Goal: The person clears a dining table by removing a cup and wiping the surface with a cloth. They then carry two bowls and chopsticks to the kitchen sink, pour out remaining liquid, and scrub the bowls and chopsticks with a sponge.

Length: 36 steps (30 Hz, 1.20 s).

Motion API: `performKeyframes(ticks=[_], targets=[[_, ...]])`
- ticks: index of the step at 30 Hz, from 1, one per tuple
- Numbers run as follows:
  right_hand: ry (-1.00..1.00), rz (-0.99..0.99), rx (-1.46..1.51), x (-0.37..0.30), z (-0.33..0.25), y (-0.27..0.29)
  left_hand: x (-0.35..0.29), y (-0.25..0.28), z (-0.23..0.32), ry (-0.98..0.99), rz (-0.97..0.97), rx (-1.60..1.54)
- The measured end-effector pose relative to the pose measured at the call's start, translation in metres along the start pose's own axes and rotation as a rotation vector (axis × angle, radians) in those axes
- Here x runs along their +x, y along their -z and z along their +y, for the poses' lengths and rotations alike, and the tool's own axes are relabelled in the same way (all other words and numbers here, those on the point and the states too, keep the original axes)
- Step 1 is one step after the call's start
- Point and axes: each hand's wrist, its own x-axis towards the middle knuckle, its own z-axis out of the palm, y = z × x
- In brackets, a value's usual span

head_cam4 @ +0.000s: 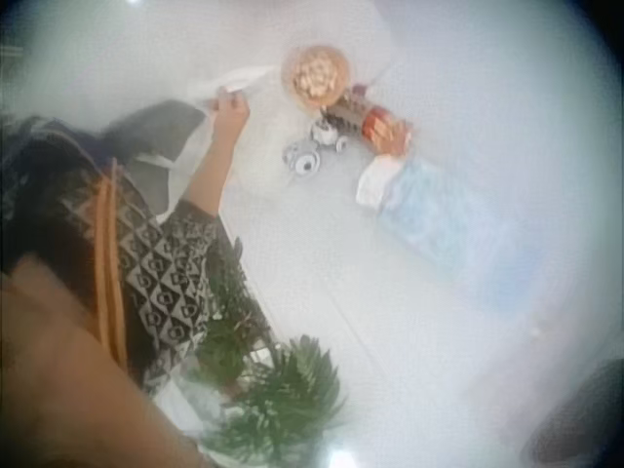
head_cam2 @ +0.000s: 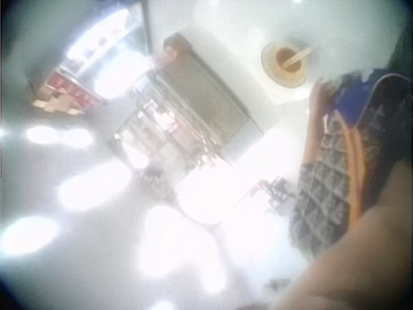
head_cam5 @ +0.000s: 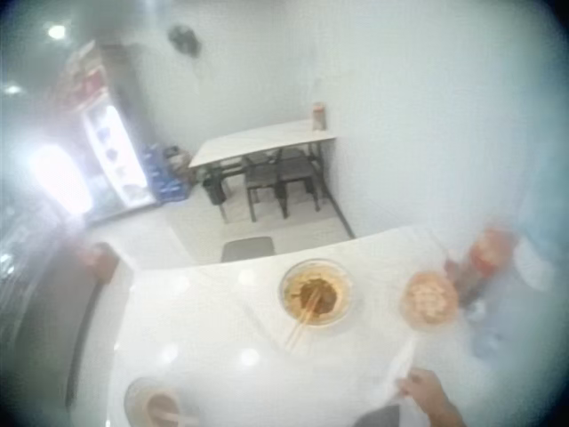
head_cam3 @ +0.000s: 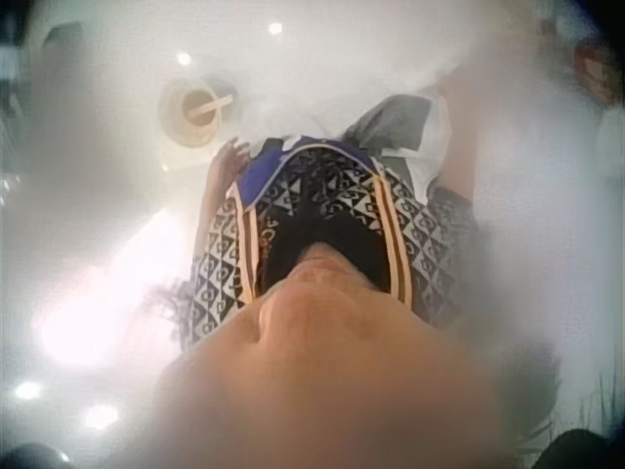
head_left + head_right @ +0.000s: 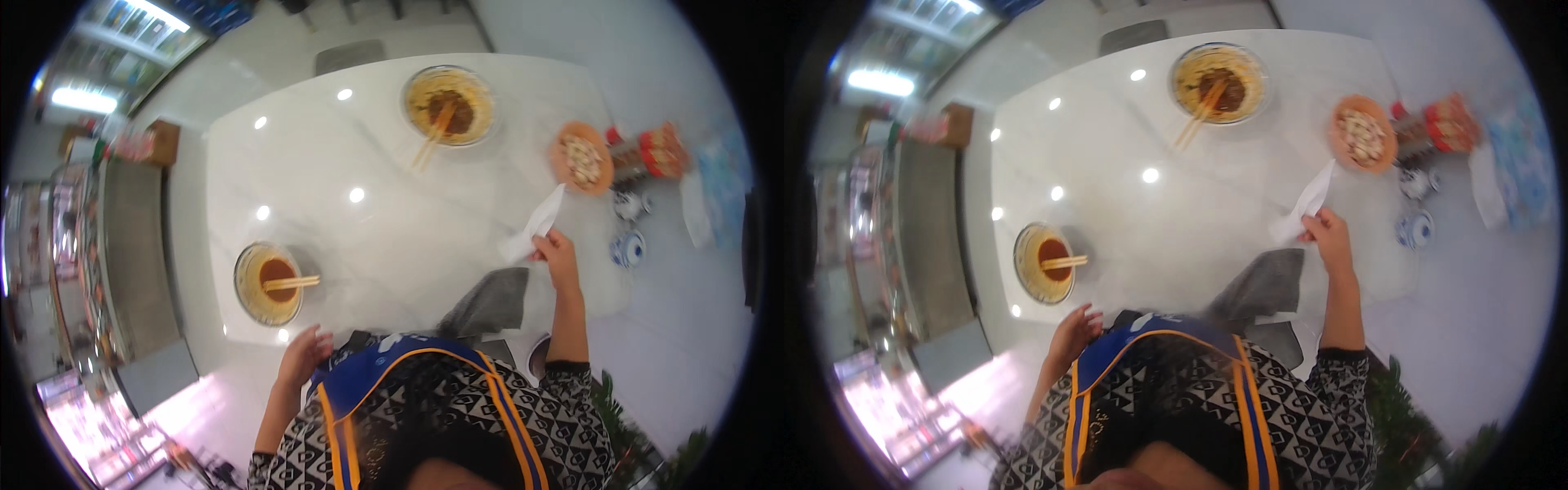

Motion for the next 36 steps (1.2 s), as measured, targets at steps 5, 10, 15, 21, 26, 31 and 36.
performKeyframes(ticks=[5, 10, 15, 21, 26, 31, 36], targets=[[0.025, 0.136, -0.767, -0.008, 0.011, -0.067, 0.054, 0.065, -0.014, -0.243, 0.074, -0.467], [0.681, 0.261, -1.203, 0.007, 0.040, -0.085, 0.081, 0.088, -0.005, -0.360, 0.044, -0.549], [0.728, 0.056, -1.308, 0.029, 0.080, -0.115, 0.092, 0.094, -0.003, -0.316, -0.004, -0.590], [0.762, -0.017, -1.363, 0.048, 0.082, -0.212, 0.099, 0.108, -0.002, -0.373, 0.002, -0.498], [0.825, 0.059, -1.254, 0.110, 0.065, -0.297, 0.096, 0.119, 0.001, -0.347, 0.068, -0.523], [0.872, 0.094, -1.247, 0.170, 0.030, -0.378, 0.071, 0.149, 0.011, -0.359, 0.091, -0.539], [1.000, -0.228, -1.273, 0.151, 0.045, -0.472, 0.040, 0.192, 0.011, -0.422, 0.186, -0.558]])
